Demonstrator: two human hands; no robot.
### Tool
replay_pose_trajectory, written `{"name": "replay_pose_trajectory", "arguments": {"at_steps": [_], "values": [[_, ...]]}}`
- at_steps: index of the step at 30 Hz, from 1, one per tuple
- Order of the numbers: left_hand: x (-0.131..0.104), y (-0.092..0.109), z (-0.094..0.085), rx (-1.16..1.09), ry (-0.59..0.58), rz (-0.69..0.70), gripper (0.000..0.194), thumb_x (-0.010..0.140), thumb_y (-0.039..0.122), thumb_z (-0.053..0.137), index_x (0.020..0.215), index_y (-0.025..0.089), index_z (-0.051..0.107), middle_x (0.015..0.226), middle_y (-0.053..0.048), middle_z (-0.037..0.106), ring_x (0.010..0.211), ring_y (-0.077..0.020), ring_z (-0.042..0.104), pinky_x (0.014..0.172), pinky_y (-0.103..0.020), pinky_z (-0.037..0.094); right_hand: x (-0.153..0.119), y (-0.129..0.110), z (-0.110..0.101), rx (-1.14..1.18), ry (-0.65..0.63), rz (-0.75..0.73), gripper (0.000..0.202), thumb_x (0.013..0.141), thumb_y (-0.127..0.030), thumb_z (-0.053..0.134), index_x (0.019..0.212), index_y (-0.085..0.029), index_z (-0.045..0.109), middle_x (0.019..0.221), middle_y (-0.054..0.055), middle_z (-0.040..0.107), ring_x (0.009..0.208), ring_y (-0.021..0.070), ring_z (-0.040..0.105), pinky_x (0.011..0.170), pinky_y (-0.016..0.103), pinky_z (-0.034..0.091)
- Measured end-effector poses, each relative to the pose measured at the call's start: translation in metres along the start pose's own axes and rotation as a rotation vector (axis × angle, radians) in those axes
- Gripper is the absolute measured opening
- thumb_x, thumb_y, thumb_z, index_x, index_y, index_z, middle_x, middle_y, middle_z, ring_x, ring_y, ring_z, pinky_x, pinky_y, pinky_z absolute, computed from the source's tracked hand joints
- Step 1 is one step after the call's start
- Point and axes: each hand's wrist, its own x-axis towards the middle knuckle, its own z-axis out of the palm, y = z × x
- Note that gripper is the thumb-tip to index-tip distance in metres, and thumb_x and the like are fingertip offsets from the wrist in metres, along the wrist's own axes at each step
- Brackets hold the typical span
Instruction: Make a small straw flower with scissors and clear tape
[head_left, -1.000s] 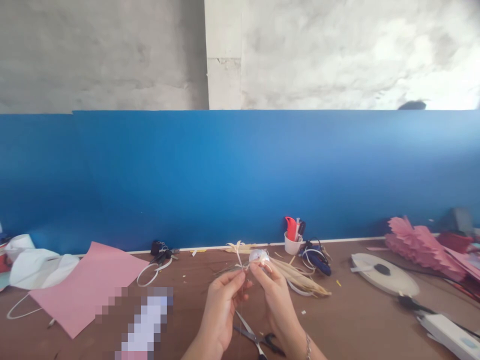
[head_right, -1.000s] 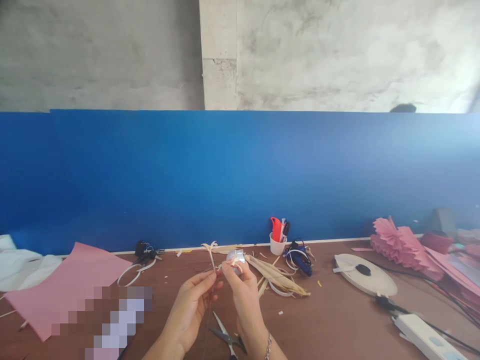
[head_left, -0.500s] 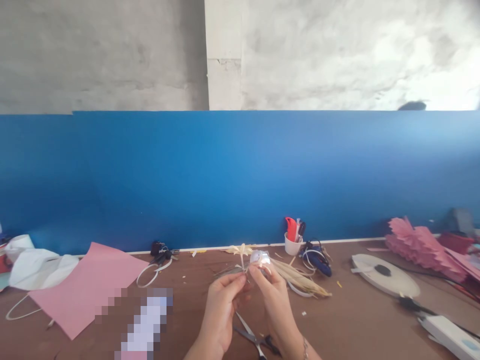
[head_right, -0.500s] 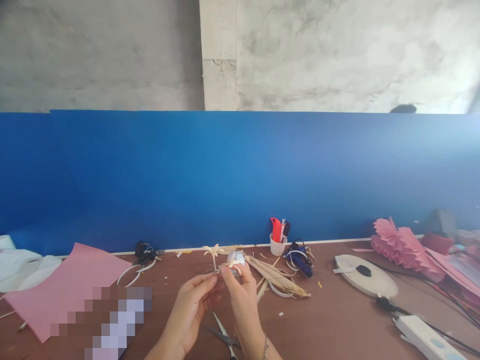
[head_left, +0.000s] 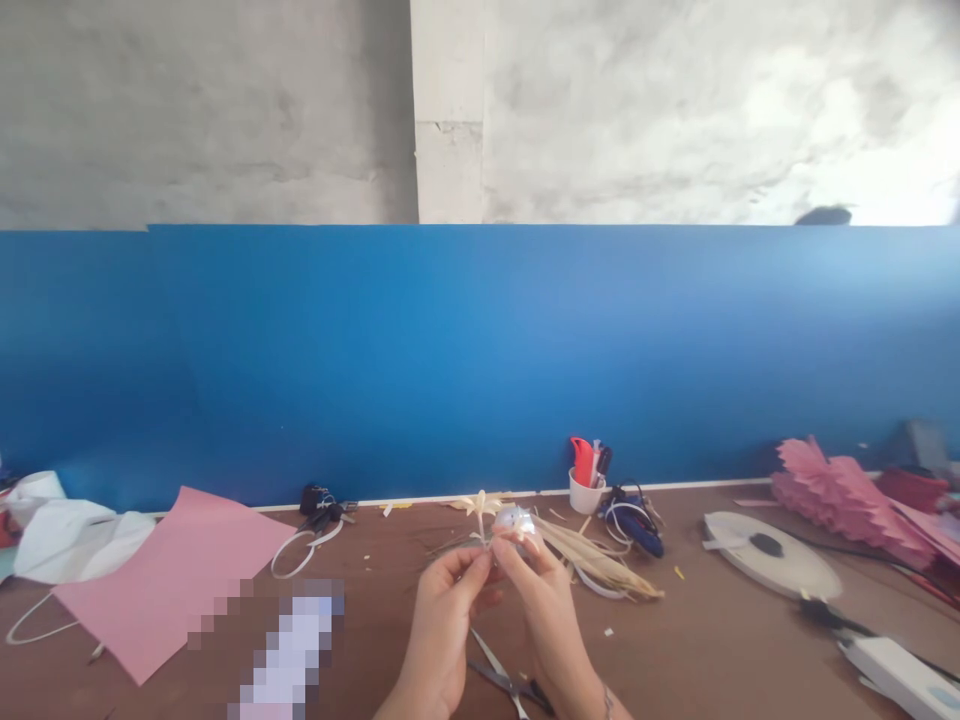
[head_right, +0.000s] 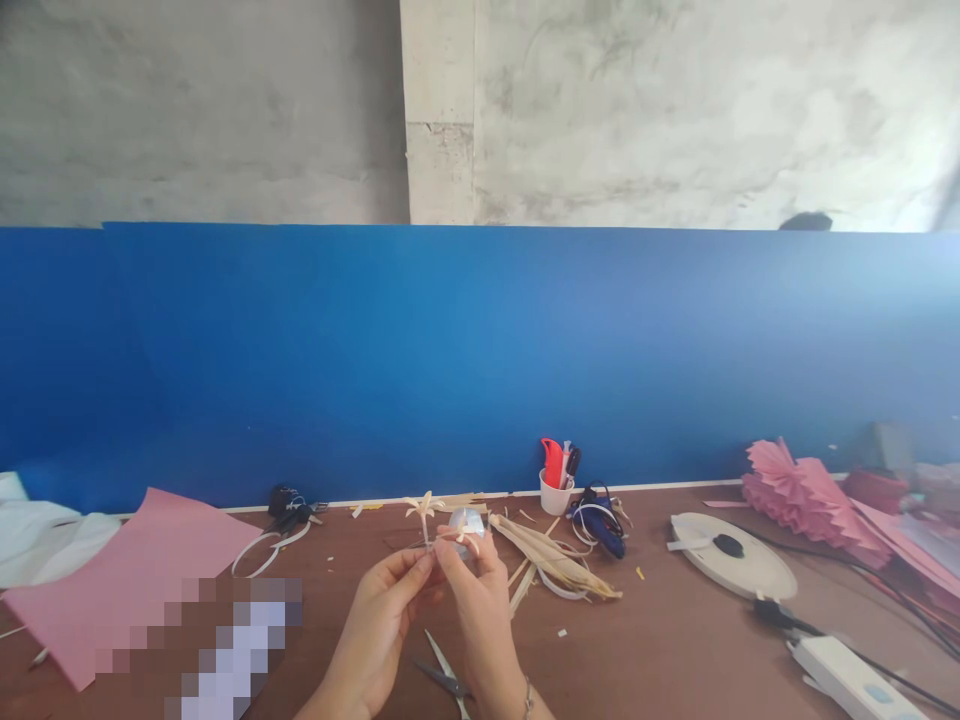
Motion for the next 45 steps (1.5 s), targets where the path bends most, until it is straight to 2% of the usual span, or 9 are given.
{"name": "replay_pose_trajectory", "arguments": {"at_steps": [4, 10, 18, 23, 31, 36, 40, 45], "values": [[0.001, 0.001, -0.002, 0.005, -0.023, 0.015, 0.027, 0.068, 0.037, 0.072, 0.083, 0.013, 0.073, 0.089, -0.011, 0.07, 0.084, -0.0207, 0.061, 0.071, -0.026, 0.046, -0.001, -0.001, 0.001, -0.003, -0.012, 0.023, 0.03, 0.059, -0.038, 0.077, 0.082, -0.019, 0.071, 0.095, 0.006, 0.066, 0.088, 0.0231, 0.059, 0.07, 0.028, 0.049], [-0.001, 0.004, 0.0, 0.034, -0.036, -0.018, 0.029, 0.068, 0.035, 0.071, 0.089, 0.015, 0.073, 0.094, -0.012, 0.07, 0.086, -0.0206, 0.061, 0.065, -0.023, 0.044, -0.003, -0.005, 0.004, 0.026, -0.052, -0.012, 0.025, 0.06, -0.04, 0.076, 0.068, -0.017, 0.068, 0.074, 0.002, 0.062, 0.075, 0.018, 0.057, 0.07, 0.027, 0.047], [-0.003, 0.005, 0.001, 0.02, -0.009, -0.027, 0.031, 0.065, 0.036, 0.074, 0.089, 0.016, 0.074, 0.094, -0.012, 0.071, 0.085, -0.0203, 0.062, 0.063, -0.022, 0.043, -0.003, -0.001, 0.005, 0.005, -0.076, -0.051, 0.03, 0.063, -0.045, 0.074, 0.07, -0.017, 0.068, 0.076, 0.003, 0.061, 0.077, 0.0183, 0.056, 0.071, 0.027, 0.047], [-0.003, 0.006, 0.001, -0.039, -0.046, -0.016, 0.029, 0.066, 0.033, 0.073, 0.089, 0.015, 0.075, 0.097, -0.013, 0.071, 0.088, -0.0212, 0.062, 0.064, -0.023, 0.045, -0.004, -0.001, 0.007, 0.114, -0.107, 0.022, 0.027, 0.062, -0.043, 0.075, 0.072, -0.018, 0.067, 0.073, 0.002, 0.062, 0.071, 0.0173, 0.056, 0.066, 0.026, 0.047], [-0.002, 0.006, 0.0, 0.026, -0.002, 0.021, 0.027, 0.063, 0.034, 0.075, 0.082, 0.015, 0.076, 0.089, -0.011, 0.072, 0.081, -0.02, 0.062, 0.063, -0.023, 0.045, 0.002, 0.004, 0.001, 0.128, -0.082, 0.019, 0.025, 0.058, -0.038, 0.079, 0.065, -0.016, 0.068, 0.076, 0.004, 0.064, 0.074, 0.0189, 0.057, 0.069, 0.028, 0.047], [-0.002, 0.006, 0.0, 0.032, 0.023, 0.026, 0.025, 0.065, 0.034, 0.074, 0.078, 0.013, 0.075, 0.082, -0.011, 0.071, 0.08, -0.0199, 0.062, 0.063, -0.023, 0.045, 0.004, 0.003, -0.002, 0.067, -0.07, 0.0, 0.03, 0.059, -0.037, 0.078, 0.082, -0.018, 0.072, 0.088, 0.006, 0.067, 0.085, 0.0212, 0.057, 0.076, 0.029, 0.045], [-0.001, 0.007, 0.001, 0.052, 0.021, 0.026, 0.028, 0.062, 0.034, 0.076, 0.08, 0.013, 0.075, 0.08, -0.012, 0.071, 0.077, -0.0206, 0.062, 0.062, -0.025, 0.046, 0.002, -0.002, -0.001, 0.077, -0.056, -0.041, 0.024, 0.06, -0.039, 0.078, 0.069, -0.017, 0.07, 0.076, 0.004, 0.065, 0.076, 0.0199, 0.057, 0.072, 0.03, 0.046], [-0.002, 0.008, 0.003, 0.1, 0.03, 0.066, 0.029, 0.059, 0.036, 0.077, 0.078, 0.014, 0.076, 0.073, -0.009, 0.071, 0.07, -0.0184, 0.061, 0.064, -0.025, 0.047, 0.004, 0.0, -0.001, 0.059, -0.076, -0.076, 0.022, 0.063, -0.038, 0.076, 0.068, -0.018, 0.071, 0.079, 0.004, 0.064, 0.078, 0.02, 0.056, 0.073, 0.029, 0.046]]}}
